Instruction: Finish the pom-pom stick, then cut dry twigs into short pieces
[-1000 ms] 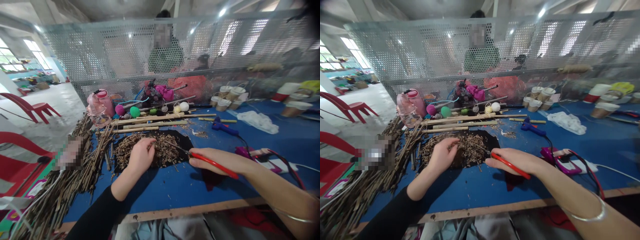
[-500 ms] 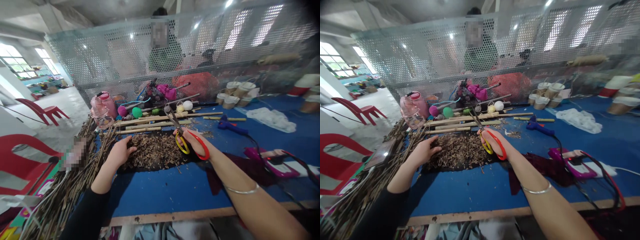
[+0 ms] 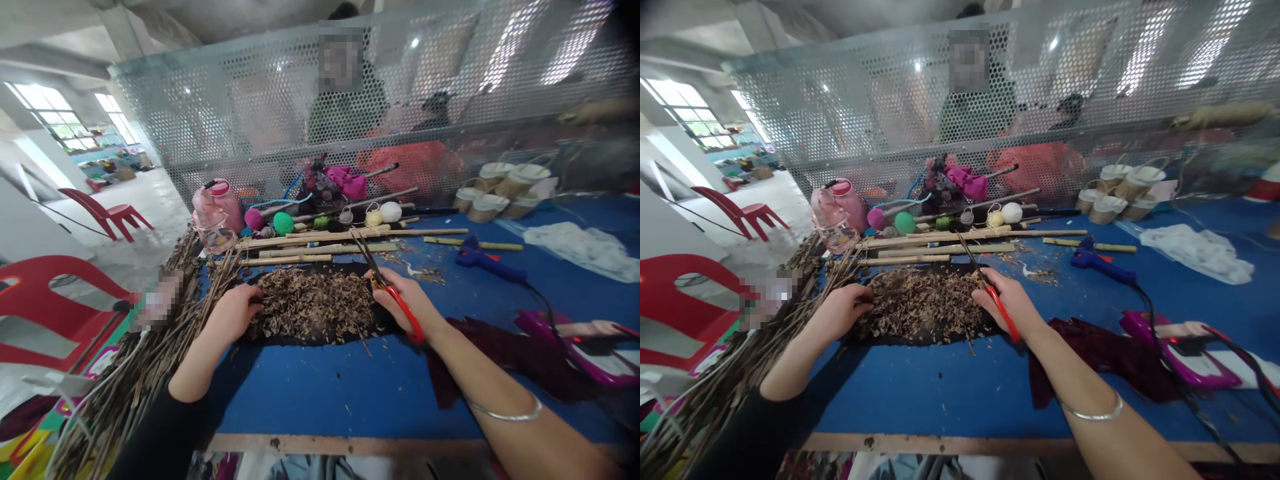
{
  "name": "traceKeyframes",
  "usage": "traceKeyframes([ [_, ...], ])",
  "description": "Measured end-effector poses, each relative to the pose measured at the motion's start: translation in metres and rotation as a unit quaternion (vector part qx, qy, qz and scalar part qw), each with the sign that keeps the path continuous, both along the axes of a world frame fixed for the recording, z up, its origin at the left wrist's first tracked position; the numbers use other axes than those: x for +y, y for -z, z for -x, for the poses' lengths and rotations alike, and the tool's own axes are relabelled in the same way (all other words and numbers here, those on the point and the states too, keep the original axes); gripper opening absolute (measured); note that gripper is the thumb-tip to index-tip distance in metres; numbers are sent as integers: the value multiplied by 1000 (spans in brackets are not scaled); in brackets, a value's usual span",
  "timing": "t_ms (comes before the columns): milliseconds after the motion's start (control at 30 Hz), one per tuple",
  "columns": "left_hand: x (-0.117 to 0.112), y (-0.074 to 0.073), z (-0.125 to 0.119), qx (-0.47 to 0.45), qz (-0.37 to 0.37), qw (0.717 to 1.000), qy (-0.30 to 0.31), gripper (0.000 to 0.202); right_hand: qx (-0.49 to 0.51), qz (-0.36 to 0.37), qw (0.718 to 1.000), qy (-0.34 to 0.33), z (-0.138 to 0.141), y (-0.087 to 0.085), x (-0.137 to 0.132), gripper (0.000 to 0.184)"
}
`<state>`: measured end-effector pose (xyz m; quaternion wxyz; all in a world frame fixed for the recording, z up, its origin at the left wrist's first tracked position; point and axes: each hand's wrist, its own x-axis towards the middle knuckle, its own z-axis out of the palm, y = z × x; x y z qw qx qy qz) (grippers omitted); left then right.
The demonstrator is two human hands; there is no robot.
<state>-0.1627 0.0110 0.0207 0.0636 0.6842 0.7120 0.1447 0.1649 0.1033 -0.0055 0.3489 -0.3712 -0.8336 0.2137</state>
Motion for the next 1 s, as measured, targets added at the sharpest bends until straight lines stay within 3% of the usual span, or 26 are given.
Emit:
traceKeyframes([
  [133,-5,-3,-2,-34,-57,998,5,21,-15,21,999,-23,2,0,-3,44],
  [333,-12,-7,4,-130,-79,987,-58,24,-22,18,999,-19,3,0,-3,43],
  [533,-6,1,6,-342,-107,930,-86,48,-31,4,1000,7,5,-1,-4,42],
  [667,-4,-4,-4,-407,-103,903,-96,52,-36,-7,998,42,8,-1,-8,45],
  [833,9,-12,-52,-477,-73,867,-124,39,-33,-5,999,30,14,-2,-15,53],
  [867,13,-11,-67,-513,-50,850,-109,37,-40,-3,999,20,15,-2,-17,54],
  [1000,23,7,-124,-669,29,741,-60,36,-89,-8,996,-13,23,-1,-26,65],
])
